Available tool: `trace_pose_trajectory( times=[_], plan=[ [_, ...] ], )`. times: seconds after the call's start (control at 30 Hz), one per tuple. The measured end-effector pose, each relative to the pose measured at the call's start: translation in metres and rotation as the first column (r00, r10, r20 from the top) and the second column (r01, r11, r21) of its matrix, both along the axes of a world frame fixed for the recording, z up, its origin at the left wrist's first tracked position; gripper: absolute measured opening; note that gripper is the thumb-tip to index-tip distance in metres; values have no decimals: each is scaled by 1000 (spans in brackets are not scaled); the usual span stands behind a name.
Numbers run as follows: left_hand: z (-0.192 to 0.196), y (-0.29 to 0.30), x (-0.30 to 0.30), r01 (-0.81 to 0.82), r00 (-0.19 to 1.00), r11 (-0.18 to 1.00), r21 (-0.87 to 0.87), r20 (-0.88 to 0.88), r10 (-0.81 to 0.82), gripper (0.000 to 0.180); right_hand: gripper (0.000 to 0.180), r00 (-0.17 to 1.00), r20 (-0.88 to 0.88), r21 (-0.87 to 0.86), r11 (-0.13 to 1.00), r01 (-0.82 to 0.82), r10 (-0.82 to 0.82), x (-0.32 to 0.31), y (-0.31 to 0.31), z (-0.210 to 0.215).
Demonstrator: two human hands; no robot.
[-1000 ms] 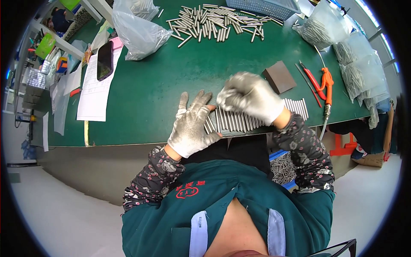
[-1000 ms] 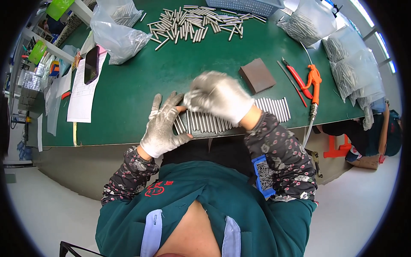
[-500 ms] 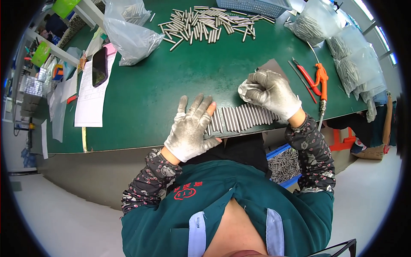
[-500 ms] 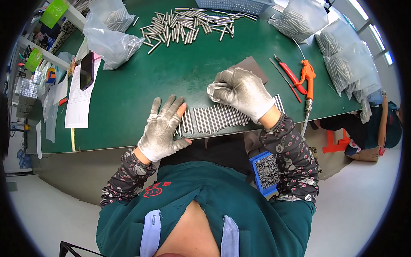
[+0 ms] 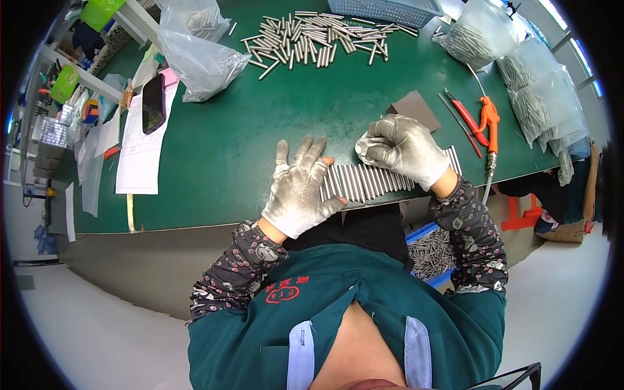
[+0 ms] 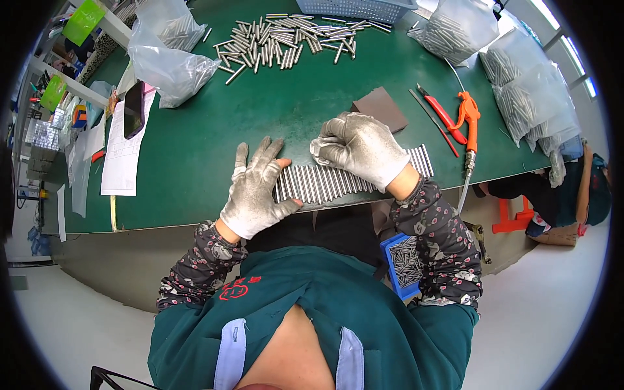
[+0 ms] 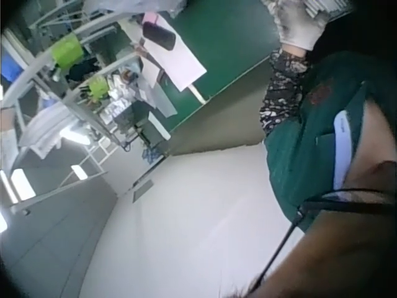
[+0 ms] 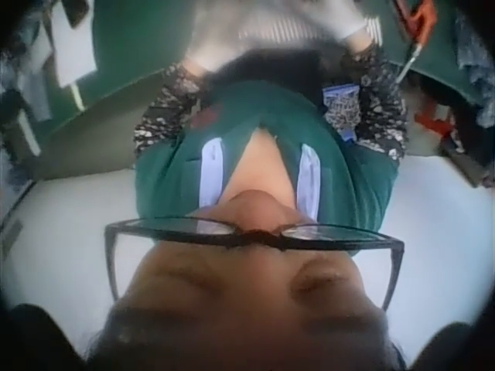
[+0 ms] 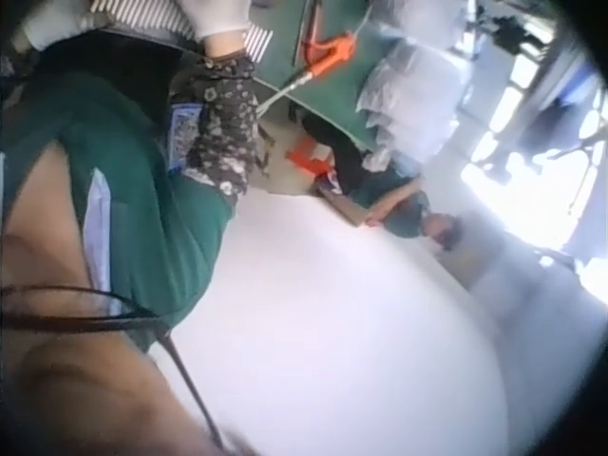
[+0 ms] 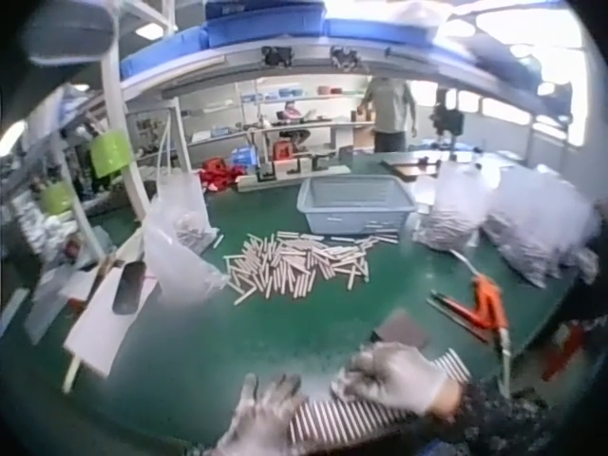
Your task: Organizing and cleaning small metal rods at an industrial workbench.
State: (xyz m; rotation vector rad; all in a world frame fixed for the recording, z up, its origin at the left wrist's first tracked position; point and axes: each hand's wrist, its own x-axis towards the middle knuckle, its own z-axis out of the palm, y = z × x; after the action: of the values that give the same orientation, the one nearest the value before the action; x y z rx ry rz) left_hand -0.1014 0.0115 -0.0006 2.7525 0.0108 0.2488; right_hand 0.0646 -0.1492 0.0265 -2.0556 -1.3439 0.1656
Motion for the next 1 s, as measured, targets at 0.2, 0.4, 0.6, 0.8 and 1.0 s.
trace_pose_trajectory(
  times=[0.2,0.4,0.6,0.8,1.0],
  plan=[
    [1,0,1,1,1000,1000,-12,21,-1,65,27,1000,-2,-2,1000,-6,6,2,0,-3],
    [-1,0,1,-7,1000,1000,-27,15,7,57,26,1000,-2,-15,1000,6,-6,1,0,-2],
    [1,3,-1,10,1000,998,-68,23,-9,55,27,1000,-14,-41,999,7,-8,2,0,-4],
    [3,3,0,15,1000,998,-68,16,-14,55,26,1000,20,-11,1000,5,-5,3,-1,-7],
    [0,3,0,21,1000,999,-47,21,-20,56,22,999,43,4,1000,1,-1,0,3,-5]
  ],
)
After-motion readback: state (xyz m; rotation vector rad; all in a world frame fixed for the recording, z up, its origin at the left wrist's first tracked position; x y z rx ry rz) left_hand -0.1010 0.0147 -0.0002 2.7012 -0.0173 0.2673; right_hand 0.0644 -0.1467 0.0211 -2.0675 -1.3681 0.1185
